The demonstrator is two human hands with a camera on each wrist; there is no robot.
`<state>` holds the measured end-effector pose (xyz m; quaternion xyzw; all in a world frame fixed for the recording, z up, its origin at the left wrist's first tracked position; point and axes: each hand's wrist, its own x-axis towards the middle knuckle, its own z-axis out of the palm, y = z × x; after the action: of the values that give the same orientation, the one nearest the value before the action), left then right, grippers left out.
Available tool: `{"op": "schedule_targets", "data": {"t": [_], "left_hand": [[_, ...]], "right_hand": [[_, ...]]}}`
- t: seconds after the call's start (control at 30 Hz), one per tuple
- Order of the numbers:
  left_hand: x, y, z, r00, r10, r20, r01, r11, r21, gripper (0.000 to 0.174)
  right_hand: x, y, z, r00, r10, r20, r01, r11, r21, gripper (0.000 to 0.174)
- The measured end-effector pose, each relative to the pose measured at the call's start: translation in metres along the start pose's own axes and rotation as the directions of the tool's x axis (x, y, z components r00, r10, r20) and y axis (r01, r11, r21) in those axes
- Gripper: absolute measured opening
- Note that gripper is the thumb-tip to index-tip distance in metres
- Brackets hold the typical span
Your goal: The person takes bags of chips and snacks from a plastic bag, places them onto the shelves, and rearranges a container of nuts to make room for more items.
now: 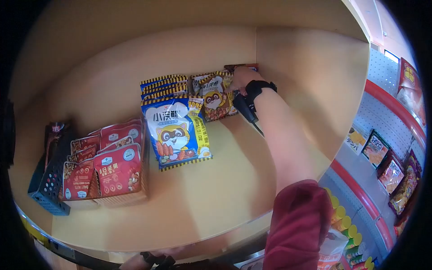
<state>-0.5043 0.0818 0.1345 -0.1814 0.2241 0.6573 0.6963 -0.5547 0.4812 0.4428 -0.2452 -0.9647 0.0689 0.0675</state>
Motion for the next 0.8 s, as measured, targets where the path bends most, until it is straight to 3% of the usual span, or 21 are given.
{"op": "schedule_targets", "data": {"t": [0.03,0.1,0.23,0.3,0.4,0.43,0.47,0.5,0.53,0.57,0.6,0.67,0.73,0.8], "left_hand": [[0.0,0.0,0.0,1.0,0.007,0.009,-0.007,1.0,0.01,0.026],[0.001,0.0,0.0,0.999,0.021,0.03,-0.022,0.999,0.034,0.026],[0.001,0.0,0.001,0.996,0.048,0.074,-0.055,0.995,0.087,0.026],[0.002,-0.001,0.002,0.994,0.056,0.092,-0.066,0.992,0.109,0.026],[0.0,-0.004,0.004,0.992,0.062,0.109,-0.076,0.989,0.125,0.026],[-0.001,-0.006,0.01,0.962,0.232,0.142,-0.272,0.827,0.492,0.025],[-0.002,-0.009,0.018,0.899,0.366,0.238,-0.406,0.499,0.765,0.025],[-0.004,-0.013,0.026,0.818,0.436,0.375,-0.448,0.072,0.891,0.025],[-0.006,-0.018,0.03,0.737,0.426,0.524,-0.389,-0.367,0.845,0.025],[-0.008,-0.025,0.028,0.675,0.341,0.654,-0.247,-0.731,0.636,0.025],[-0.006,-0.028,0.02,0.689,0.338,0.641,-0.244,-0.725,0.644,0.025],[0.0,-0.034,-0.003,0.521,0.459,0.72,-0.48,-0.54,0.692,0.021],[-0.015,-0.042,0.009,0.567,0.471,0.676,-0.486,-0.472,0.736,0.02],[-0.029,-0.046,0.002,0.451,0.232,0.862,-0.259,-0.89,0.375,0.02]], "right_hand": [[0.003,0.002,0.007,1.0,0.0,0.002,0.0,1.0,0.001,0.059],[0.02,0.008,0.031,0.978,-0.026,0.208,-0.028,0.968,0.251,0.055],[0.055,0.014,0.058,0.969,-0.07,0.236,0.0,0.959,0.285,0.05],[0.056,0.011,0.058,0.949,-0.135,0.285,0.005,0.911,0.413,0.054],[0.015,0.003,0.038,0.921,-0.253,0.298,0.122,0.91,0.396,0.056],[0.005,0.001,0.034,0.919,-0.252,0.302,0.119,0.91,0.397,0.056],[-0.003,0.001,0.031,0.901,-0.354,0.249,0.239,0.887,0.396,0.051],[-0.012,0.0,0.029,0.87,-0.452,0.198,0.353,0.85,0.391,0.047],[-0.017,0.002,0.027,0.87,-0.45,0.203,0.347,0.85,0.397,0.047],[-0.018,0.005,0.023,0.891,-0.412,0.192,0.294,0.845,0.447,0.046],[-0.026,0.007,0.02,0.91,-0.37,0.186,0.237,0.834,0.498,0.045],[-0.059,0.019,0.005,0.897,-0.426,0.119,0.265,0.733,0.626,0.044],[-0.09,0.029,-0.006,0.879,-0.465,-0.106,0.453,0.744,0.492,0.045],[-0.144,0.035,-0.013,0.916,-0.304,-0.263,0.398,0.778,0.485,0.043]]}}
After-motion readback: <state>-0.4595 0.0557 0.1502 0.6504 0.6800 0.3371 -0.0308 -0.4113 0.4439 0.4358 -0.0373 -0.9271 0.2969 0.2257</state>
